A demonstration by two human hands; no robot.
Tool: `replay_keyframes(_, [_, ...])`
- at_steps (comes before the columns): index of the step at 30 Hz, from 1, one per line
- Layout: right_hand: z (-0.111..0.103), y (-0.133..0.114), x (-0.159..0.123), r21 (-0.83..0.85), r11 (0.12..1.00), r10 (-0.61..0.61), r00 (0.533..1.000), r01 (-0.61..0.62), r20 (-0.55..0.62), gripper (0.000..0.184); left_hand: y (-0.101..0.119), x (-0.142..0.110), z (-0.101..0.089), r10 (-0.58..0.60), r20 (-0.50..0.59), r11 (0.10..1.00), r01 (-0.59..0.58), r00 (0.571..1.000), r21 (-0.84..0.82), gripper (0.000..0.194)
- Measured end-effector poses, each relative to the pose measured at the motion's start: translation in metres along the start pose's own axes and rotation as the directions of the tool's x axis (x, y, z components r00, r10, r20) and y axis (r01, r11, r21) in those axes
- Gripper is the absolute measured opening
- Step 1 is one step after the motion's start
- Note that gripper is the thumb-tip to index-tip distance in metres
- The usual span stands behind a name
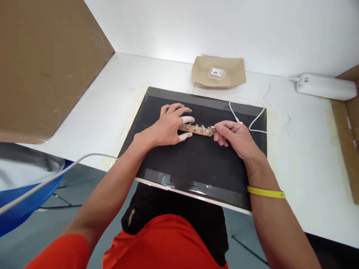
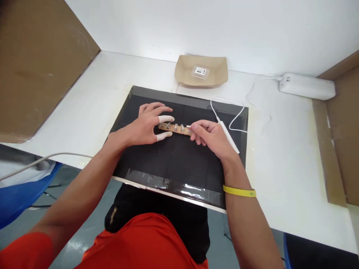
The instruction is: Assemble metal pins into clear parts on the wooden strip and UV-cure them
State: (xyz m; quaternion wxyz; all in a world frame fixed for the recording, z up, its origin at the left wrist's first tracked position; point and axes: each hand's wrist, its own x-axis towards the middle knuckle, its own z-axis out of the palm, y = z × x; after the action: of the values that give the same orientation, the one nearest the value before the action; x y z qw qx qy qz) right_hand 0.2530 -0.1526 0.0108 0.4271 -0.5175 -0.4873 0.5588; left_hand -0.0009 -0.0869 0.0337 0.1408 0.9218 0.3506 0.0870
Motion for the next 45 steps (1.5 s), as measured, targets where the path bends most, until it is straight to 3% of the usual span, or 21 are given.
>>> replay_keyframes(8, [0.0, -0.002, -0.001, -0.015, 1.0, -0.002, 1.0, 0.003, 0.022, 0.031, -0.004, 0.002, 0.001, -0.004, -0.023, 0.999, 0.003, 1.0, -0.044, 0.029])
replay_keyframes(18, [0.002, -0.003, -0.001, -0.038, 0.999, 0.003, 1.0, -0.002, 0.027, 0.033, -0.004, 0.003, -0.002, -0.052, -0.017, 0.997, 0.051, 0.999, -0.064, 0.034])
replay_keyframes(25, [0.004, -0.006, -0.001, -0.044, 0.999, 0.007, 1.0, -0.006, 0.029, 0.033, -0.005, 0.007, -0.009, -0.091, 0.116, 0.993, 0.098, 0.989, -0.058, 0.047])
replay_keyframes(32, [0.004, -0.006, -0.001, -0.03, 0.999, 0.016, 0.999, -0.015, 0.029, 0.034, -0.007, 0.015, -0.019, -0.081, 0.198, 0.986, 0.108, 0.977, -0.129, 0.03])
replay_keyframes(45, [0.004, -0.005, -0.002, -0.024, 1.0, 0.01, 0.999, -0.009, 0.045, 0.029, -0.007, 0.02, -0.017, -0.109, 0.199, 0.976, 0.143, 0.974, -0.165, 0.016])
